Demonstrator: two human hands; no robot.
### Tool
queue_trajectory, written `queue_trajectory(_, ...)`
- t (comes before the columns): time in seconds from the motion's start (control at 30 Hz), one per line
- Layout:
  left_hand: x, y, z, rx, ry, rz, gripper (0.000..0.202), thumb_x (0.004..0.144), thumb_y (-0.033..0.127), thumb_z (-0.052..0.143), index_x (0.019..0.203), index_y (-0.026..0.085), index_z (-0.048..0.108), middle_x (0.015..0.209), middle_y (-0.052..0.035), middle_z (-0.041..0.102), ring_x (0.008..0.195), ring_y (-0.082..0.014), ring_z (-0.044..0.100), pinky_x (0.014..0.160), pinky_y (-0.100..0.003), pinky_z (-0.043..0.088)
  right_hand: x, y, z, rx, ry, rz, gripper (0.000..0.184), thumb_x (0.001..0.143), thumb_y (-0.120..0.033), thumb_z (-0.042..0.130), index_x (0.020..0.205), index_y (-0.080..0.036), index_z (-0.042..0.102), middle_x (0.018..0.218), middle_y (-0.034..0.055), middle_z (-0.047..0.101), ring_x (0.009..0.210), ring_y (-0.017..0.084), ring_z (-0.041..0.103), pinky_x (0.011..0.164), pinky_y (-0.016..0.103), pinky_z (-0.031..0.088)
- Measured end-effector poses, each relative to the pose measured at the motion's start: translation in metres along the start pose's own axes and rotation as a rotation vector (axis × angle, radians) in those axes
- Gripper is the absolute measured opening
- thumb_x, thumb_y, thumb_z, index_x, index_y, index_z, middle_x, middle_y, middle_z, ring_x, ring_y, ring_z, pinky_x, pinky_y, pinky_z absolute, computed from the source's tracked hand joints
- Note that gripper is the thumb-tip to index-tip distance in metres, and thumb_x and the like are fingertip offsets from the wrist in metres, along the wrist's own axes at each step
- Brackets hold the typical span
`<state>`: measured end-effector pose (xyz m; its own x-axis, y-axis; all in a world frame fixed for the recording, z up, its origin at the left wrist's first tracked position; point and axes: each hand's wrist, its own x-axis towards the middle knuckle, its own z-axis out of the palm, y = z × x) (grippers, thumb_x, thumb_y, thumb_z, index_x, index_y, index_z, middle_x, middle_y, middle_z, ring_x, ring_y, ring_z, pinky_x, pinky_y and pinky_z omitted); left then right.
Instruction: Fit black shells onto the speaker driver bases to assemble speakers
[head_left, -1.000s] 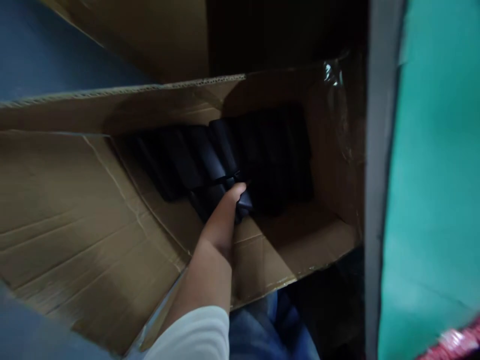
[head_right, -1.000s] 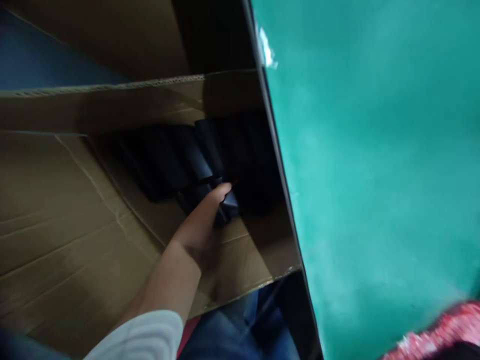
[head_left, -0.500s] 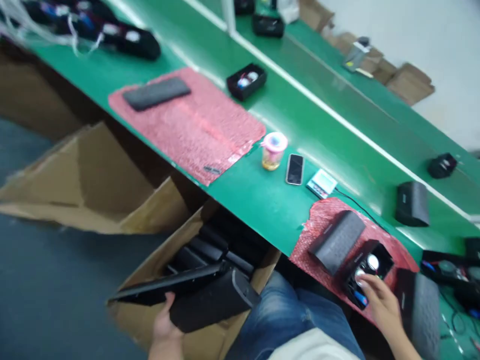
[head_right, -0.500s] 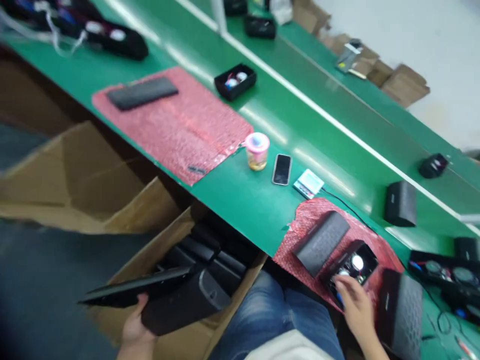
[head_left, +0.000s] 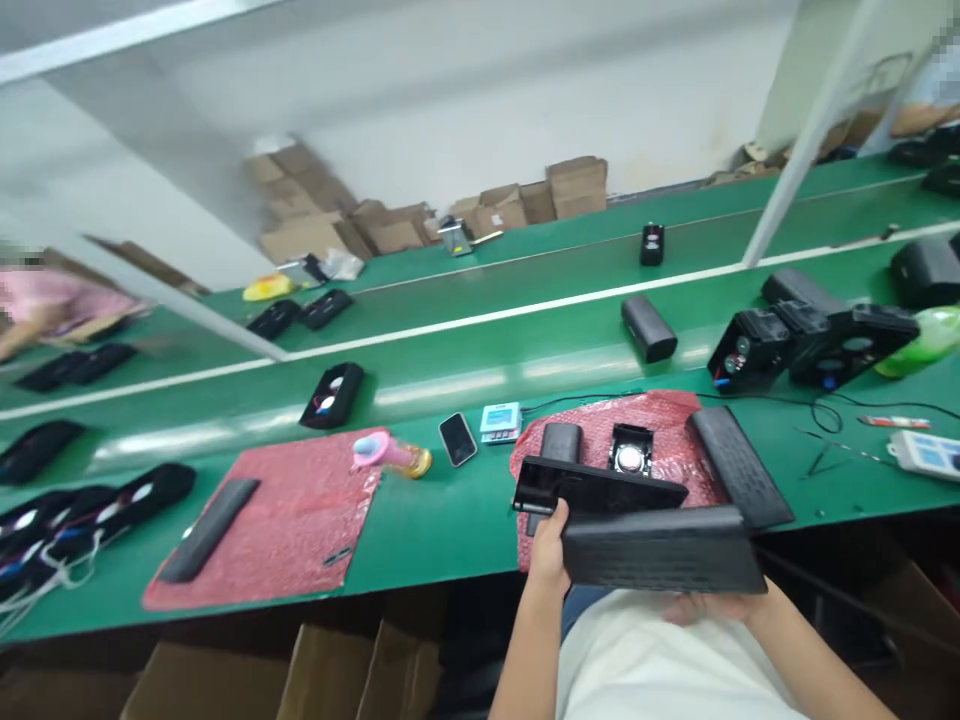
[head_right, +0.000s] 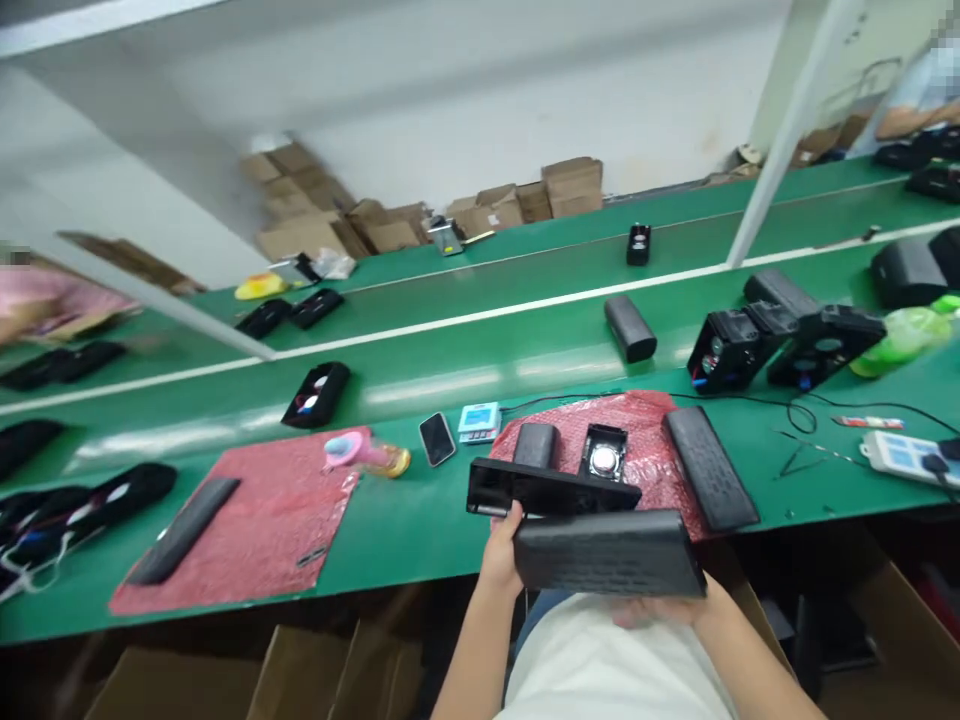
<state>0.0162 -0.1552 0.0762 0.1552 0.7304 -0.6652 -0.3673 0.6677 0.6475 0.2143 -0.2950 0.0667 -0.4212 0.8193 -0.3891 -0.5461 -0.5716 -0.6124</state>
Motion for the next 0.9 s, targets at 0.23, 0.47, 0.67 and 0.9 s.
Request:
queue_trajectory(0.23, 0.017, 0.027, 0.065, 0.716, -0.098, 0.604, 0.028, 0.068, 0.021, 0.07, 0.095, 0.024, 0.074, 0.086, -0.0048, 0.062, 0.09, -0.0227, 0.058, 0.094, -0.036, 0.042, -0.021, -0.041, -0.017, 0.114, -0.063, 0.053, 0.075, 0.041, -0.019, 0.083, 0.114, -0.017, 0.061, 0.094, 0.0066, 0.07, 0.078, 0.019, 0.068, 0.065, 0.023, 0.053)
queue_trajectory(0.47, 0.025, 0.079, 0.062, 0.67, 0.487, 0.821, 0.004, 0.066, 0.02, 0.073, 0.066, 0.019, 0.069, 0.083, -0.0015, 0.047, 0.1, -0.0219, 0.05, 0.097, -0.034, 0.038, -0.046, -0.098, -0.054, 0.062, 0.01, -0.159, 0.076, 0.05, -0.015, 0.08, 0.122, -0.021, 0.055, 0.105, 0.0063, 0.069, 0.088, 0.021, 0.066, 0.077, 0.033, 0.053)
queue_trajectory(0.67, 0.007, 0.052, 0.039, 0.362, 0.301, 0.344, 0.027, 0.086, 0.037, 0.054, 0.083, 0.013, 0.066, 0.079, -0.01, 0.069, 0.079, -0.0245, 0.067, 0.077, -0.039, 0.053, -0.04, -0.089, -0.078, 0.202, -0.082, -0.131, 0.067, 0.051, -0.043, 0.078, 0.11, -0.015, 0.062, 0.091, 0.0111, 0.072, 0.081, 0.026, 0.068, 0.078, 0.04, 0.053)
queue_trajectory(0.9, -0.015, 0.0, 0.06, -0.158, -0.134, -0.186, 0.046, 0.089, 0.046, 0.042, 0.108, 0.01, 0.065, 0.096, -0.0141, 0.073, 0.091, -0.0268, 0.069, 0.088, -0.042, 0.052, -0.028, -0.107, -0.079, 0.272, -0.096, 0.034, 0.084, 0.06, -0.076, 0.052, 0.116, -0.012, 0.058, 0.115, 0.0168, 0.064, 0.119, 0.034, 0.052, 0.103, 0.054, 0.035)
